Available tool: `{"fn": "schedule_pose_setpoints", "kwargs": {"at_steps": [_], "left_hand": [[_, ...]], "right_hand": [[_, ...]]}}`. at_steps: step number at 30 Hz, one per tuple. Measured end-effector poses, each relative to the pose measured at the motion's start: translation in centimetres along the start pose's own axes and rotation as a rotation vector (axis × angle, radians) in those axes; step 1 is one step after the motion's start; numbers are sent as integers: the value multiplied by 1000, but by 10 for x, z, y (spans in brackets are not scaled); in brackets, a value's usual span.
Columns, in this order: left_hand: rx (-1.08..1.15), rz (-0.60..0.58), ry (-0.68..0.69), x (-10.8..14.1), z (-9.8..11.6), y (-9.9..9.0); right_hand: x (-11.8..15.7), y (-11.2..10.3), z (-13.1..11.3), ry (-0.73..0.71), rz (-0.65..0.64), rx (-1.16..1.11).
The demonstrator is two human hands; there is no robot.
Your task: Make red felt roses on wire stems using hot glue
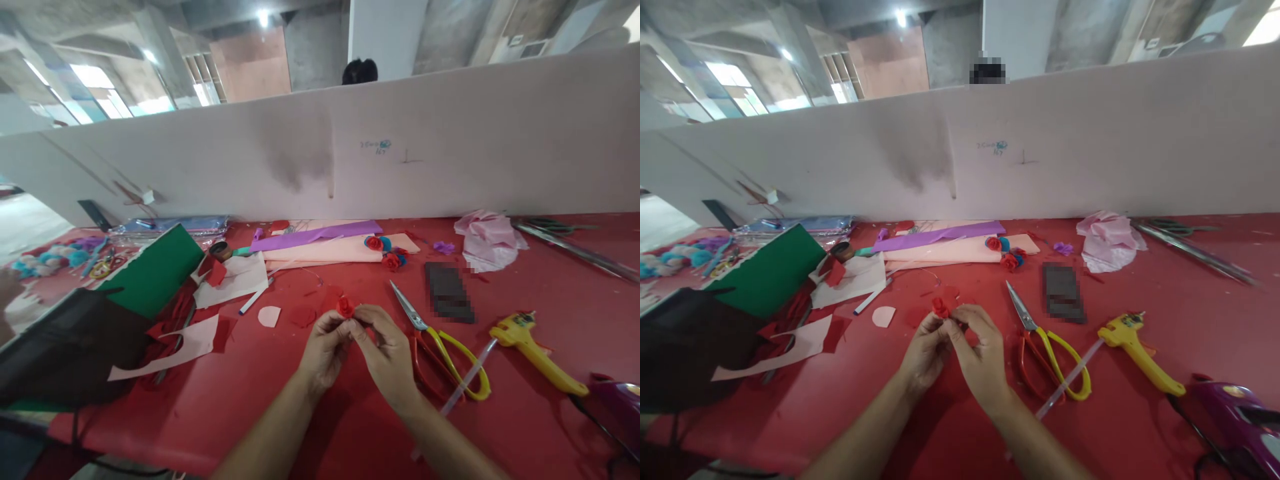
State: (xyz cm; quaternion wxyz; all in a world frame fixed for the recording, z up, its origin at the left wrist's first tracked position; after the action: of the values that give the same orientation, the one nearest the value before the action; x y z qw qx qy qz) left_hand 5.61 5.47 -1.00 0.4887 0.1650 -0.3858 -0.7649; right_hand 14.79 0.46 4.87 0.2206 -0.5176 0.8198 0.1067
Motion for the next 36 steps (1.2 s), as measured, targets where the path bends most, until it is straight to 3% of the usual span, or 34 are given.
{"fn": "schedule_pose_setpoints", "kwargs": {"at_steps": [7,12,16,19,23,30,33,36], "left_hand": [[-96,47,99,-5,9,3],[-119,101,51,-9,13,18],[-166,154,77,-13,11,28],[-223,145,157,-16,8,29],[-390,116,316,-17,16,22],[-806,-8,533,-5,35,32],[-843,-26,527,-2,34,37],[-800,12,434,-5,29,33]], "right_hand": [[-3,-5,7,39,24,-4],[-7,-10,10,123,9,-120],[-11,-19,20,197,101,-116],[-12,-24,26,202,168,-107],[-13,-19,29,167,99,-161],[-12,-11,43,292,85,-498],[-12,-10,50,399,122,-589],[-10,-10,53,446,136,-587]]}}
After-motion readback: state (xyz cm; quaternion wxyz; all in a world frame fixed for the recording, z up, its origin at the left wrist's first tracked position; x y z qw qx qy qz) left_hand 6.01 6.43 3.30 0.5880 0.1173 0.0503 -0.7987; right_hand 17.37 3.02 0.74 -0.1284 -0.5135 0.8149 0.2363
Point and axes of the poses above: each hand's wrist, its own x-axis away from the middle knuckle, its own y-axis out of the palm, z = x × y, the point moved 6 cm from there along -x, towards the middle knuckle, and after that the axes turned 1 degree about -x, right-handed, at the moved point
